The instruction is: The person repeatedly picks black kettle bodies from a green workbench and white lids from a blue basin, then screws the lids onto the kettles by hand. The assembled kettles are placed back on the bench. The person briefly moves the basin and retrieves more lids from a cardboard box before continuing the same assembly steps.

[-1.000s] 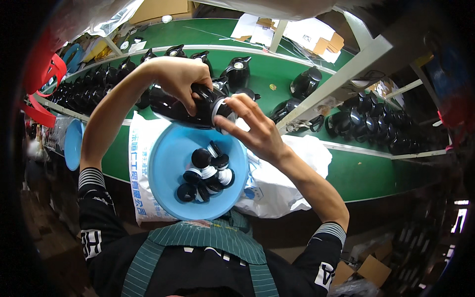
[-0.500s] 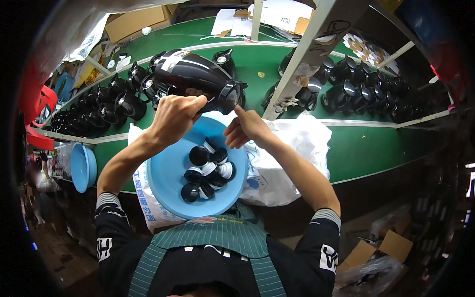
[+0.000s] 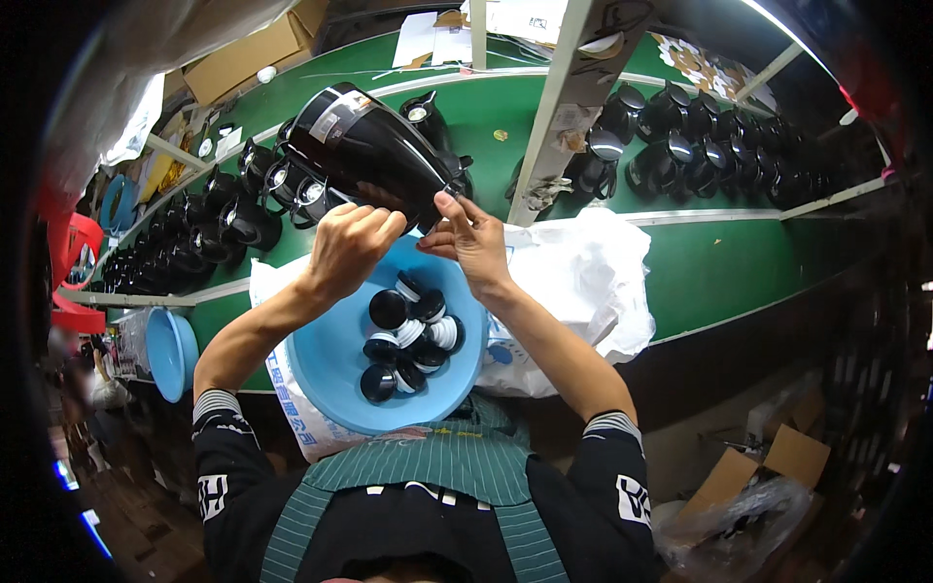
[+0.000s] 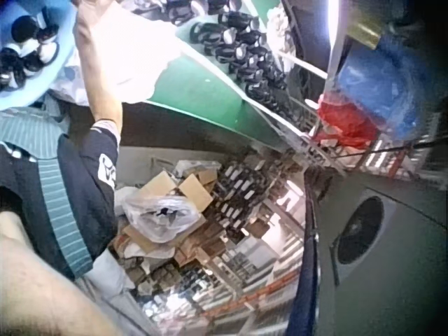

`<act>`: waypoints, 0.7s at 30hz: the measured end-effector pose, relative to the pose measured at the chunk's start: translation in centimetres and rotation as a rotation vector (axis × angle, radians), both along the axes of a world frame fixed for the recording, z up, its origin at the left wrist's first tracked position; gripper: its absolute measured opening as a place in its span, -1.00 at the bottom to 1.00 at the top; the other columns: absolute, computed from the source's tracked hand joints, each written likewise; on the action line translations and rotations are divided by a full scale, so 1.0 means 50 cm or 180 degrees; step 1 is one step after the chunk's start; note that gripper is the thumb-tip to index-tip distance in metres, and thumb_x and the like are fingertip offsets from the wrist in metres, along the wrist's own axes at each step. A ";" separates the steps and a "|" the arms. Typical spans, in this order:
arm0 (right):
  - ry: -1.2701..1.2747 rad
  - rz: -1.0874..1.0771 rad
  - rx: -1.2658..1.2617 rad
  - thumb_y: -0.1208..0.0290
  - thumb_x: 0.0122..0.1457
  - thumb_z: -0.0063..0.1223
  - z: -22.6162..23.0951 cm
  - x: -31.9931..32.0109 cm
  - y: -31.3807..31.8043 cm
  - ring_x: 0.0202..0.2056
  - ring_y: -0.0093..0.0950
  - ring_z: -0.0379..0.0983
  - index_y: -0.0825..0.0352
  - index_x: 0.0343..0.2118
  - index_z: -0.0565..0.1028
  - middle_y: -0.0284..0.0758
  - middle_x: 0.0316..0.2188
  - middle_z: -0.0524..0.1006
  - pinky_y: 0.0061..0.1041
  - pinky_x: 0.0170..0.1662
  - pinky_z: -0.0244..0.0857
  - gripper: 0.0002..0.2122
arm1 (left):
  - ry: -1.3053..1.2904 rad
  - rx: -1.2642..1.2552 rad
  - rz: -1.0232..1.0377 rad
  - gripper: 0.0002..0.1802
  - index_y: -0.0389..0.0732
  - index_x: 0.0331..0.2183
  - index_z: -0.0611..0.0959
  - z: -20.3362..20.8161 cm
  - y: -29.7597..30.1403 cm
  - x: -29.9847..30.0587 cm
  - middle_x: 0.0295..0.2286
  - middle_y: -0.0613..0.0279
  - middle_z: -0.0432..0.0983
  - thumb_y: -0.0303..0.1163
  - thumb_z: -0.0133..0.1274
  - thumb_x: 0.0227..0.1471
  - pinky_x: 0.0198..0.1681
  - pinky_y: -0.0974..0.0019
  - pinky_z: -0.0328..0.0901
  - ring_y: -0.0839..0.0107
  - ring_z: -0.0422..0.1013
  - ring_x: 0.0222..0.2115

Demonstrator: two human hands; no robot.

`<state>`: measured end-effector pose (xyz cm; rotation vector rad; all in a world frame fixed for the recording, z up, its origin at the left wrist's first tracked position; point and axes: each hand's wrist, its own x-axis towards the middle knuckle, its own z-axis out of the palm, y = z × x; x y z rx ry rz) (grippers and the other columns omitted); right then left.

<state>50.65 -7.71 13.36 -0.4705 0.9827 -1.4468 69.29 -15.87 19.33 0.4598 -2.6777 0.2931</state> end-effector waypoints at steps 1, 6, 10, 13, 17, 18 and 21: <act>-0.0371 -0.0044 0.0327 -0.12 0.25 0.26 -0.007 0.003 -0.003 -0.40 -0.41 0.66 0.46 -0.06 0.49 -0.14 -0.34 0.61 -0.42 -0.25 0.66 -0.40 | -0.0008 -0.0067 -0.0089 -0.88 -0.10 -0.46 0.50 -0.003 -0.011 -0.001 -0.58 0.35 0.37 -0.43 0.15 -0.08 -0.42 0.27 0.32 0.38 0.46 -0.53; -0.0807 0.0277 0.0244 -0.20 0.33 0.08 -0.032 -0.005 -0.010 -0.35 -0.36 0.66 0.44 0.12 0.37 -0.04 -0.23 0.64 -0.31 -0.20 0.65 -0.32 | 0.0072 -0.0187 -0.0382 -0.88 -0.09 -0.48 0.49 -0.032 -0.127 -0.017 -0.59 0.35 0.34 -0.40 0.12 -0.10 -0.33 0.25 0.27 0.37 0.43 -0.50; 0.1340 0.1662 0.0375 -0.06 0.40 0.03 -0.150 0.062 0.058 -0.13 -0.20 0.64 0.31 0.25 0.35 -0.07 -0.12 0.64 -0.19 -0.06 0.58 -0.43 | 0.1388 0.2100 -0.0501 -0.82 -0.23 -0.37 0.67 -0.100 -0.285 -0.159 -0.58 0.25 0.55 -0.48 0.39 0.00 -0.33 0.36 0.30 0.33 0.37 -0.58; 0.4357 0.1763 -0.0751 0.07 0.20 0.28 -0.296 0.131 0.137 0.20 0.00 0.38 0.31 0.20 0.41 0.09 0.15 0.44 -0.05 0.17 0.36 -0.40 | 0.1743 0.3334 0.0221 -0.77 -0.25 -0.32 0.71 -0.176 -0.355 -0.284 -0.59 0.57 0.39 -0.42 0.45 0.01 -0.39 0.48 0.21 0.66 0.19 -0.53; 0.4709 0.2382 -0.0100 0.09 0.15 0.31 -0.341 0.155 0.154 0.40 0.10 0.05 0.29 0.27 0.37 0.16 0.34 0.20 0.10 0.24 0.29 -0.33 | 0.2253 0.3962 0.0298 -0.68 -0.19 -0.39 0.72 -0.354 -0.430 -0.401 -0.59 0.59 0.38 -0.25 0.52 -0.09 -0.41 0.42 0.22 0.67 0.21 -0.51; 0.4640 0.2552 -0.0381 0.13 0.20 0.26 -0.341 0.152 0.146 0.37 0.09 0.11 0.21 0.28 0.38 0.16 0.34 0.20 0.06 0.24 0.32 -0.40 | 0.2486 0.3986 0.0539 -0.64 -0.20 -0.43 0.70 -0.416 -0.455 -0.401 -0.58 0.58 0.39 -0.20 0.54 -0.11 -0.40 0.41 0.23 0.66 0.22 -0.51; 0.4673 0.2275 -0.0378 0.41 0.18 0.14 -0.375 0.140 0.136 0.31 0.08 0.21 0.15 0.27 0.40 0.10 0.35 0.21 -0.07 0.20 0.40 -0.46 | 0.2015 0.4287 0.0951 -0.52 -0.21 -0.47 0.72 -0.512 -0.470 -0.420 -0.53 0.41 0.56 0.06 0.40 0.00 -0.30 0.34 0.34 0.56 0.39 -0.46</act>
